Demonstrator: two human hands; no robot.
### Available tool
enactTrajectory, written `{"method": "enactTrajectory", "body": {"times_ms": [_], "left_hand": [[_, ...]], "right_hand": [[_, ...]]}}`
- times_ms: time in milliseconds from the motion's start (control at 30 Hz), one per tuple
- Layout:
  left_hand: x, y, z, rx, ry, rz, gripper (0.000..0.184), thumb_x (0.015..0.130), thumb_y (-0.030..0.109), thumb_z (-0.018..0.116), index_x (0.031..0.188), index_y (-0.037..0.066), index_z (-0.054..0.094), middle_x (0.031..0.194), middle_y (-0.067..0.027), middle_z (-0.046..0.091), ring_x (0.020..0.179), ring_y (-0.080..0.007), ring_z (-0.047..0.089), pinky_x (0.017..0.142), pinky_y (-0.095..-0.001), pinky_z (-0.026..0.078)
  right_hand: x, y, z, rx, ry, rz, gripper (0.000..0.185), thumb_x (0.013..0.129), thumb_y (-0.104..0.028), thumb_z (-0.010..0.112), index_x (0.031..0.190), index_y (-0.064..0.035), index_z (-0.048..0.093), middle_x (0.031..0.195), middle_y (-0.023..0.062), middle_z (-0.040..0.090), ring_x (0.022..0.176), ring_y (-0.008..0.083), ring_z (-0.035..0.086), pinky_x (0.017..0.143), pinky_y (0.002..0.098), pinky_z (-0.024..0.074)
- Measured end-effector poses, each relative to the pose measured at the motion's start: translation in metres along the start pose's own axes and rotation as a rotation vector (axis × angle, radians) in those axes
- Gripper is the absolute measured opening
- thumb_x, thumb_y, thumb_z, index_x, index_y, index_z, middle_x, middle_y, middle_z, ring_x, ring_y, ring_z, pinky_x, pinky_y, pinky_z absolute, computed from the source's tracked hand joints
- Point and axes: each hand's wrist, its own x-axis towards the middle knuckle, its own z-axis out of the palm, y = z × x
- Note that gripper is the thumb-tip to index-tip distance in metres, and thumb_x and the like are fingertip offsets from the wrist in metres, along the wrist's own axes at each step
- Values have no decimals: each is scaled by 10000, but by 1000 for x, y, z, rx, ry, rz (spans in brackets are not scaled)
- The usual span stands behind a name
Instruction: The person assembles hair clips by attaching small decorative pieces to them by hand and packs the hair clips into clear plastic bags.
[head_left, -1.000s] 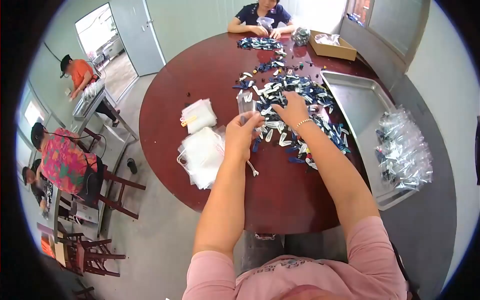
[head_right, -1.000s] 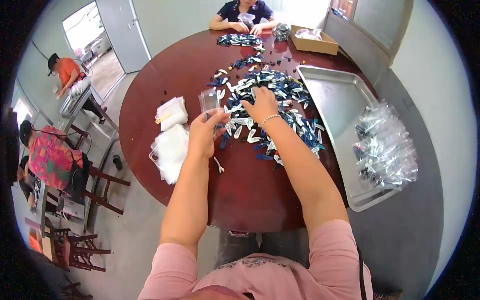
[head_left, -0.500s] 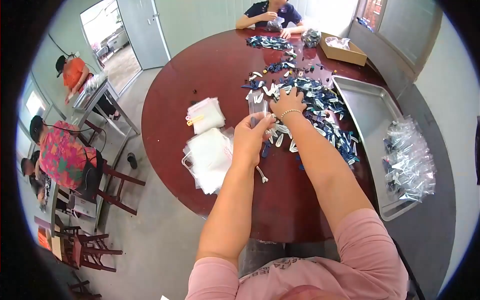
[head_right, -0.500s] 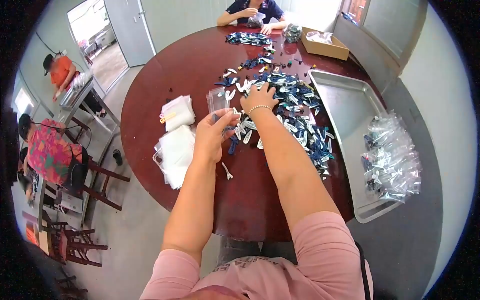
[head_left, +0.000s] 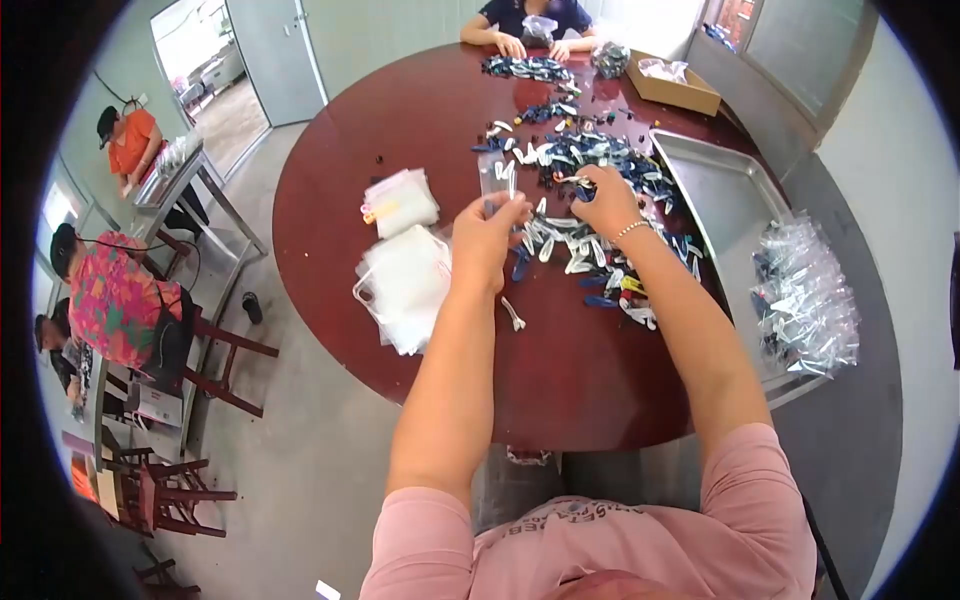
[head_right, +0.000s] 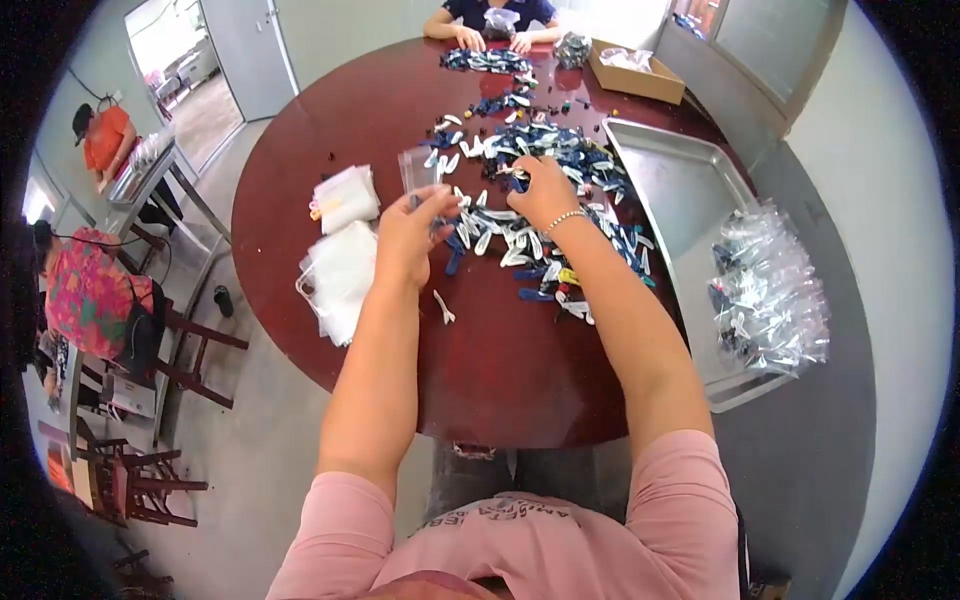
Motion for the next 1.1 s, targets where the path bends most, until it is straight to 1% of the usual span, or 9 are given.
{"method": "enactTrajectory", "body": {"times_ms": [100, 233, 367, 833, 867, 900, 967, 1000, 1100], "left_hand": [[0, -4, -1, -17, -10, 18, 240, 859, 237, 695, 1030, 78, 637, 943, -23, 692, 878, -107, 627, 735, -253, 461], [-4, -3, 3, 39, 3, 0, 261, 858, 238, 696, 1049, 73, 630, 948, -29, 694, 880, -106, 626, 741, -254, 461], [-6, -8, 5, 57, 0, -5, 277, 854, 243, 702, 1057, 71, 627, 944, -30, 692, 875, -102, 621, 740, -252, 460], [-9, -12, 7, 94, -23, 3, 220, 861, 217, 683, 1027, 82, 633, 928, -15, 693, 850, -77, 612, 698, -217, 464], [-9, -12, 6, 94, -18, 6, 258, 856, 218, 692, 1043, 53, 628, 920, -29, 690, 844, -87, 626, 673, -213, 467], [-7, -13, 6, 93, -12, 8, 296, 850, 219, 701, 1058, 24, 623, 913, -43, 688, 838, -98, 639, 648, -208, 470], [-6, -10, 7, 83, -2, 2, 315, 852, 226, 701, 1073, 16, 622, 914, -46, 688, 849, -102, 641, 659, -216, 469], [-5, -10, 6, 83, -20, 8, 276, 861, 230, 691, 1058, 48, 629, 925, -27, 691, 846, -86, 626, 675, -215, 466], [-5, -6, 9, 79, -15, 3, 241, 867, 230, 685, 1047, 76, 637, 933, -8, 695, 836, -67, 612, 694, -210, 463]], "right_hand": [[-39, -22, -27, 101, -5, -126, 343, 674, -105, 694, 1010, -92, 629, 1024, 142, 570, 980, 337, 571, 868, 394, 467], [-101, -36, -40, 159, -37, -264, 310, 688, -72, 678, 990, -77, 609, 1068, 147, 558, 980, 354, 581, 830, 396, 492], [-142, -40, -43, 67, -59, -223, 294, 702, -86, 686, 986, -94, 611, 1131, 118, 546, 980, 319, 589, 803, 398, 512], [-65, 5, -2, -70, 18, -253, 339, 732, -175, 692, 1052, -102, 605, 1197, 117, 534, 1064, 340, 537, 872, 421, 472], [-59, 14, 7, -23, 16, -285, 323, 743, -293, 708, 1003, -109, 653, 1169, 105, 562, 1071, 321, 538, 866, 482, 442], [-58, 7, 2, -22, 15, -291, 323, 743, -293, 708, 1003, -109, 653, 1169, 105, 562, 1071, 321, 538, 866, 482, 442], [-58, -15, -18, -174, -177, -155, 391, 763, -488, 664, 917, -132, 707, 1108, 77, 595, 1084, 287, 535, 892, 535, 385], [-52, -17, -18, -181, -222, -121, 452, 767, -579, 624, 819, -142, 727, 994, 61, 650, 1040, 267, 573, 898, 575, 351], [-28, -39, -33, -218, -305, 48, 441, 770, -561, 622, 755, -131, 720, 846, 74, 671, 938, 281, 615, 887, 566, 366]]}}
